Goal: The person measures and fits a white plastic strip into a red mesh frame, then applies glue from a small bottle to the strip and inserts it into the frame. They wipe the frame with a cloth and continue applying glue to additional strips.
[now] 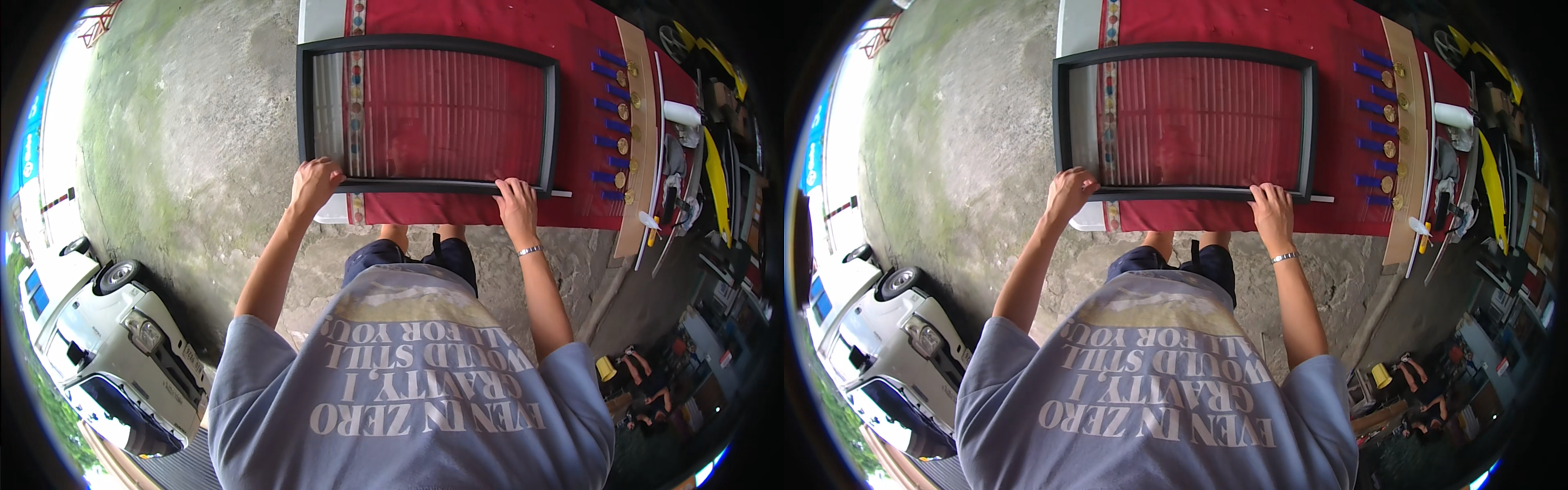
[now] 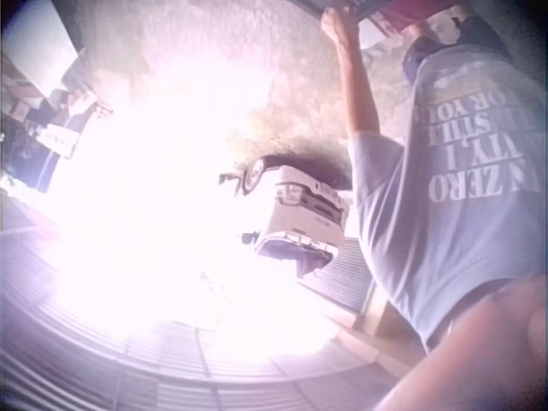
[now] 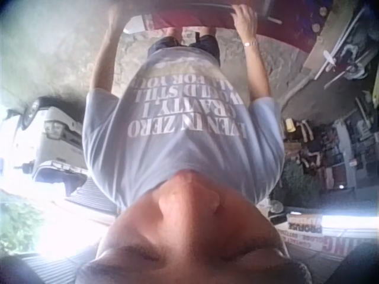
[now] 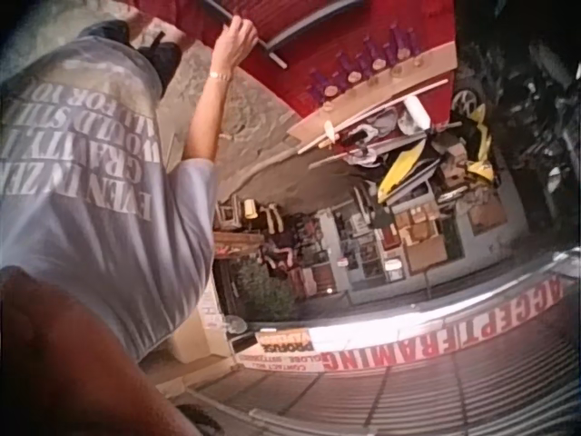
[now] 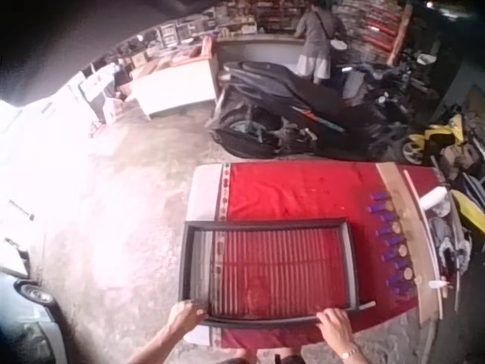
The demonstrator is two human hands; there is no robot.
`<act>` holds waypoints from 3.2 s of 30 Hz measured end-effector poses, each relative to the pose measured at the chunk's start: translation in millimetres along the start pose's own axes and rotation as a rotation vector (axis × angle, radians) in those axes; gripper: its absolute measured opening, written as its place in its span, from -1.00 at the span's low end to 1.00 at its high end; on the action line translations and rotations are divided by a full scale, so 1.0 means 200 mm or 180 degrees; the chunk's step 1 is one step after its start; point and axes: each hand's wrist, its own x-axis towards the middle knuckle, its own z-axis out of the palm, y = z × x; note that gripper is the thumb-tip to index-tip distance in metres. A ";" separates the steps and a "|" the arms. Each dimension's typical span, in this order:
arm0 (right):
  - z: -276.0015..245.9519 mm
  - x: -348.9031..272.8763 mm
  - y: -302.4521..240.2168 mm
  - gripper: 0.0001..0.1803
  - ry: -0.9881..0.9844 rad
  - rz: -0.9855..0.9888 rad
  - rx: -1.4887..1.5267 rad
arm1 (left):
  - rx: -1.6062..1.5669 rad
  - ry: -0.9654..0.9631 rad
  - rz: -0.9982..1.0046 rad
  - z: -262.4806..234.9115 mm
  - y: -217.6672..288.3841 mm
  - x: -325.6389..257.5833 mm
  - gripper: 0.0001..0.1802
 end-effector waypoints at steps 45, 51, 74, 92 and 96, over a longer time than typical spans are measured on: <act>0.01 0.04 -0.09 -0.60 -0.0065 0.0045 -0.0188 | 0.0948 0.0802 0.0047 0.18 0.06 -0.25 -0.50; -0.06 0.00 0.01 -0.64 0.0030 0.0118 -0.0243 | 0.0373 0.1538 -0.0177 -0.03 0.04 -0.33 -0.36; 0.00 0.08 -0.18 -0.29 -0.0590 -0.0172 -0.0237 | -0.2261 0.2709 -0.2031 0.48 0.01 -0.64 -0.76; 0.10 0.08 -0.34 -0.38 -0.0548 -0.0324 -0.0214 | -0.0446 0.0400 -0.0474 0.41 0.30 -0.48 -0.19; 0.10 0.08 -0.35 -0.37 -0.0494 -0.0302 -0.0172 | -0.0289 0.0357 -0.0146 0.45 0.37 -0.53 -0.19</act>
